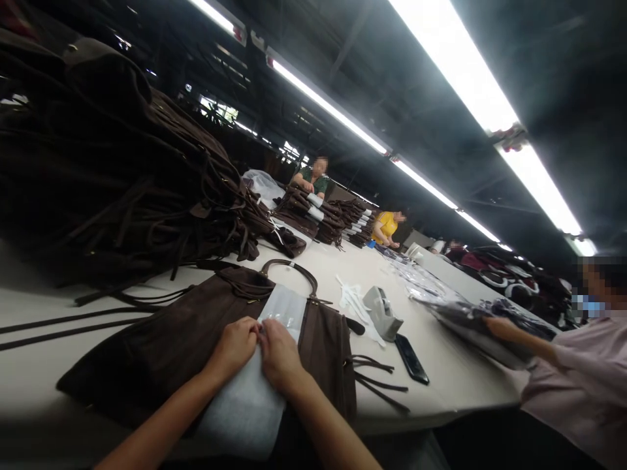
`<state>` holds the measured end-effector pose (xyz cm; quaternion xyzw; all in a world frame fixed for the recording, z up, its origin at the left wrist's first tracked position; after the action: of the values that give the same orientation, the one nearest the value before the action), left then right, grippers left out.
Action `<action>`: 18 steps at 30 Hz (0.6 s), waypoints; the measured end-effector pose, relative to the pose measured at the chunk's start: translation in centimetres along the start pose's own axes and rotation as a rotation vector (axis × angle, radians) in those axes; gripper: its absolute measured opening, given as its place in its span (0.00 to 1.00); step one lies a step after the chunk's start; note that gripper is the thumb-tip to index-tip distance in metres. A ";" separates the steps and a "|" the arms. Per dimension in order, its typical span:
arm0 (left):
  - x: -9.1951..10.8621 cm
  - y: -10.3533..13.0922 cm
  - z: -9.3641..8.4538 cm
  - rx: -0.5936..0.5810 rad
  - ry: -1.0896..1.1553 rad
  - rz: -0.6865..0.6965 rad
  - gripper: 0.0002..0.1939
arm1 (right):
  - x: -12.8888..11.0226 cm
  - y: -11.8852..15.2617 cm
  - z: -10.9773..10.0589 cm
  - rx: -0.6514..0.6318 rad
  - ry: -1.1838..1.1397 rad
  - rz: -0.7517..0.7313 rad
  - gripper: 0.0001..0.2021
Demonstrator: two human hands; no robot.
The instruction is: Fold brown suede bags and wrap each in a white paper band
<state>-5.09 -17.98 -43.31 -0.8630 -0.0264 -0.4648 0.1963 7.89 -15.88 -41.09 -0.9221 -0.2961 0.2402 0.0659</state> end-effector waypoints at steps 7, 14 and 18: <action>0.0 0.1 0.0 -0.039 -0.038 0.009 0.13 | -1.2 8.0 -1.3 -0.160 -0.065 -0.101 0.23; 0.8 0.3 -0.1 -0.108 -0.058 0.033 0.15 | 3.1 15.8 -6.9 -0.108 0.112 -0.221 0.34; 3.0 2.2 -2.3 -0.180 -0.057 0.134 0.13 | 5.5 18.3 -6.7 -0.140 0.367 -0.263 0.46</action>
<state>-4.73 -21.26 -40.38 -0.8897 0.0678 -0.4266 0.1481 24.45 -27.52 -42.32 -0.9061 -0.4127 0.0368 0.0851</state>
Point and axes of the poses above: each hand's wrist, its own y-axis away from the middle knuckle, its own z-axis out of the palm, x = y × z, the point moved 1 cm from there along -y, towards the middle knuckle, and after that the axes turned 3 degrees about y, right-handed, at the moved point
